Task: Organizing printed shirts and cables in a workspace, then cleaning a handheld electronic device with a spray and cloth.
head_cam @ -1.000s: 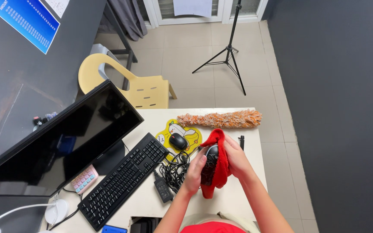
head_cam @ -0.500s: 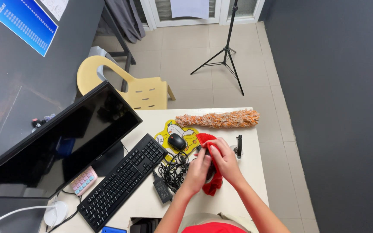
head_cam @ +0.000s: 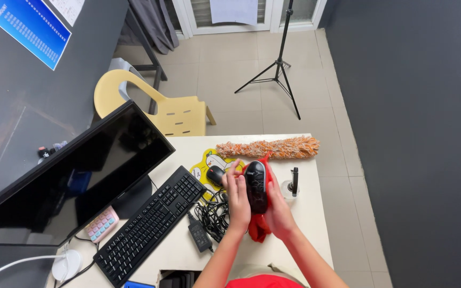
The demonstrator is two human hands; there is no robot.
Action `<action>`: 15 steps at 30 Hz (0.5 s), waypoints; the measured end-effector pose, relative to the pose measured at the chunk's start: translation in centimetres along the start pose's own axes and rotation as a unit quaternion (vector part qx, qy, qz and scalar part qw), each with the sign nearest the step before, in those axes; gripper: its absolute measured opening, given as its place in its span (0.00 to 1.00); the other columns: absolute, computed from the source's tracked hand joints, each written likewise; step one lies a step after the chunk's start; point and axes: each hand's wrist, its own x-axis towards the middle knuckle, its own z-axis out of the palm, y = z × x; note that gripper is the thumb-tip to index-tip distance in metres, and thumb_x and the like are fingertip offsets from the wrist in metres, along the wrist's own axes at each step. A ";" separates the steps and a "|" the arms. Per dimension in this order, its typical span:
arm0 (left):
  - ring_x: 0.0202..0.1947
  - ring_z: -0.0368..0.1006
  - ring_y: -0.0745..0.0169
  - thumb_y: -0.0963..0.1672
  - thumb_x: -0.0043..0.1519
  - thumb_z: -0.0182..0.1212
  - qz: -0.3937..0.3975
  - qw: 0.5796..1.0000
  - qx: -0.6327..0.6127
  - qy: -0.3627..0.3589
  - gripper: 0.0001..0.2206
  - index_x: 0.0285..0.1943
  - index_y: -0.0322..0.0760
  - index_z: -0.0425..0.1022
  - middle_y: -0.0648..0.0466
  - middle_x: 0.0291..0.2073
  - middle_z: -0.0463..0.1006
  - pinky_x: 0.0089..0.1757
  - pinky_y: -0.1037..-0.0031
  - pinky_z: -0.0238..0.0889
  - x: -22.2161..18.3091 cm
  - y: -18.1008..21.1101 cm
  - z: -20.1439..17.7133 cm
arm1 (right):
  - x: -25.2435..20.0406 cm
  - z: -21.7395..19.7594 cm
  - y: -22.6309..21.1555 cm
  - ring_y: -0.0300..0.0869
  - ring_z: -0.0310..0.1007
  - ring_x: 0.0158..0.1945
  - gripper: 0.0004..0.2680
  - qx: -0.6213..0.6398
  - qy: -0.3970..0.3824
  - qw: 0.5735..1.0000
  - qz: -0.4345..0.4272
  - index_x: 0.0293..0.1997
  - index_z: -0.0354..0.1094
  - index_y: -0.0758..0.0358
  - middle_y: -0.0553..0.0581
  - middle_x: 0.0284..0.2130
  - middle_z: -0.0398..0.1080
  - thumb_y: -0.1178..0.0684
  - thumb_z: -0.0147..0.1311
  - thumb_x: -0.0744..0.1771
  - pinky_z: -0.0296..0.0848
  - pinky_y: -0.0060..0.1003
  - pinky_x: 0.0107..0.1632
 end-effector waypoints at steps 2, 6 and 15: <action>0.54 0.70 0.56 0.52 0.74 0.40 0.012 0.999 -0.021 -0.031 0.24 0.66 0.31 0.70 0.45 0.55 0.72 0.60 0.69 0.61 0.5 0.2 -0.3 | -0.5 0.1 0.3 0.45 0.53 0.73 0.22 -0.066 -0.007 0.998 -0.021 0.78 0.39 0.54 0.57 0.72 0.51 0.50 0.36 0.72 0.53 0.42 0.71; 0.57 0.74 0.61 0.54 0.74 0.35 -0.070 0.980 -0.147 -0.113 0.27 0.64 0.30 0.71 0.49 0.55 0.78 0.59 0.72 0.62 0.2 -0.1 -0.4 | -0.6 -0.5 1.1 0.47 0.38 0.79 0.26 -0.334 -0.017 0.937 -0.098 0.80 0.28 0.52 0.55 0.78 0.35 0.51 0.38 0.72 0.43 0.40 0.73; 0.58 0.73 0.64 0.57 0.66 0.43 -0.247 0.865 -0.418 -0.124 0.28 0.67 0.39 0.67 0.53 0.60 0.74 0.57 0.70 0.67 -0.1 0.9 0.4 | 0.9 3.1 -1.1 0.55 0.29 0.81 0.22 -0.527 0.031 0.814 -0.240 0.78 0.42 0.61 0.63 0.79 0.32 0.51 0.37 0.73 0.39 0.45 0.75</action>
